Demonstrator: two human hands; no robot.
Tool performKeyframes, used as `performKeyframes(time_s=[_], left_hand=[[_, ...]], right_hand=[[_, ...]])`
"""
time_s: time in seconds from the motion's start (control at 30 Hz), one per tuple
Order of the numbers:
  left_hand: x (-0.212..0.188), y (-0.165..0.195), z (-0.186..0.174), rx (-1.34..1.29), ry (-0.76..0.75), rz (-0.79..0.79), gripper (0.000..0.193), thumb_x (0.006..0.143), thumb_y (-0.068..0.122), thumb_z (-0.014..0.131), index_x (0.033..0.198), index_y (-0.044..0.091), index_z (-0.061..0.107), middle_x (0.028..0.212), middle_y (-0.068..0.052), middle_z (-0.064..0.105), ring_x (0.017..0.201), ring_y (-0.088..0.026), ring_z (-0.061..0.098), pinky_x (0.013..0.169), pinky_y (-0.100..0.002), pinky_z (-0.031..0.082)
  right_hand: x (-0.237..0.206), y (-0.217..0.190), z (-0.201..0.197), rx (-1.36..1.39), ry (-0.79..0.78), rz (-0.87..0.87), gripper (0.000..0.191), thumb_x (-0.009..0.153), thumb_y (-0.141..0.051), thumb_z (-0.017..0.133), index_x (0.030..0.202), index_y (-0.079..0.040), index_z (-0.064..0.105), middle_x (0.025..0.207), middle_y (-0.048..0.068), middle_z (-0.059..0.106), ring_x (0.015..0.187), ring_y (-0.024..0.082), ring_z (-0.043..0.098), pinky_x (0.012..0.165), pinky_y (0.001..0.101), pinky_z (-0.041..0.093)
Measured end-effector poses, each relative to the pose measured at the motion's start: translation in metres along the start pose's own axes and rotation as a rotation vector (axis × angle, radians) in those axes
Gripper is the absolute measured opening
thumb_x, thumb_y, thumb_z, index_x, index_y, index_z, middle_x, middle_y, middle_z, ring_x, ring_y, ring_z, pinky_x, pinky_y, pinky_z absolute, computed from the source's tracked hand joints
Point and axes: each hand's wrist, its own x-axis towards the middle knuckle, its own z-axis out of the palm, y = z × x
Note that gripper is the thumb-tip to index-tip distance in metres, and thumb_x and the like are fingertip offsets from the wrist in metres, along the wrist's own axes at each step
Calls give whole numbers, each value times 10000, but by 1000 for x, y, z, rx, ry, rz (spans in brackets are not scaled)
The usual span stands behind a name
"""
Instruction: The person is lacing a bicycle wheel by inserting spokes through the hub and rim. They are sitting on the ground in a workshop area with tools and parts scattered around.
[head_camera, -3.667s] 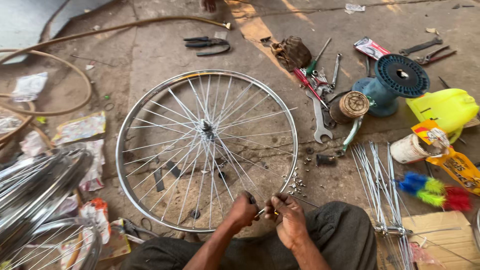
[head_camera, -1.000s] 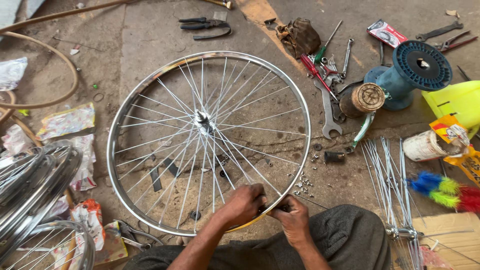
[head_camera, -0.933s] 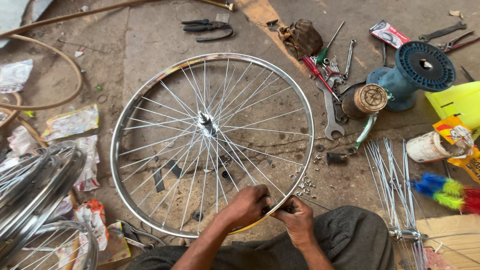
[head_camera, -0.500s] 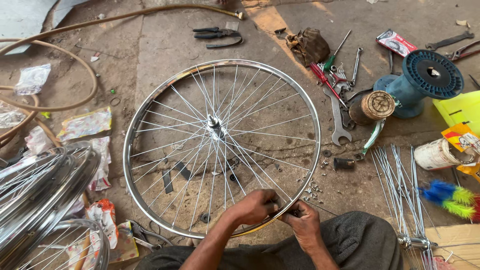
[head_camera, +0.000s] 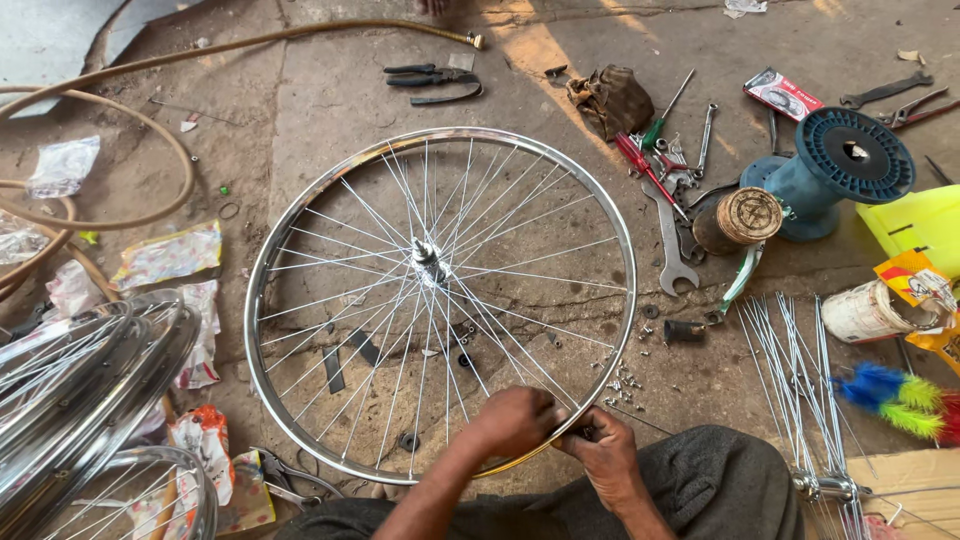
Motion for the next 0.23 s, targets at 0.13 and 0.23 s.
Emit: performKeyframes(time_s=[0.13,0.23], left_hand=[[2,-8,2,10,53,71,361,1043,386,463,925,97,644,785,-37,608,730,-192,576,756,-417,536],[3,-4,9,148,56,-38,472,1110,464,436,965,90,687,850,-107,651,787,-243,612,803,-427,531]], right_hand=[[-1,1,0,10,-9,-31,196,774,15,846,940,4,743,877,91,757,798,162,697,732,319,618],[-2,0,1,45,-7,12,155,812,-33,817,946,5,748,877,92,762,828,181,720,760,321,637]])
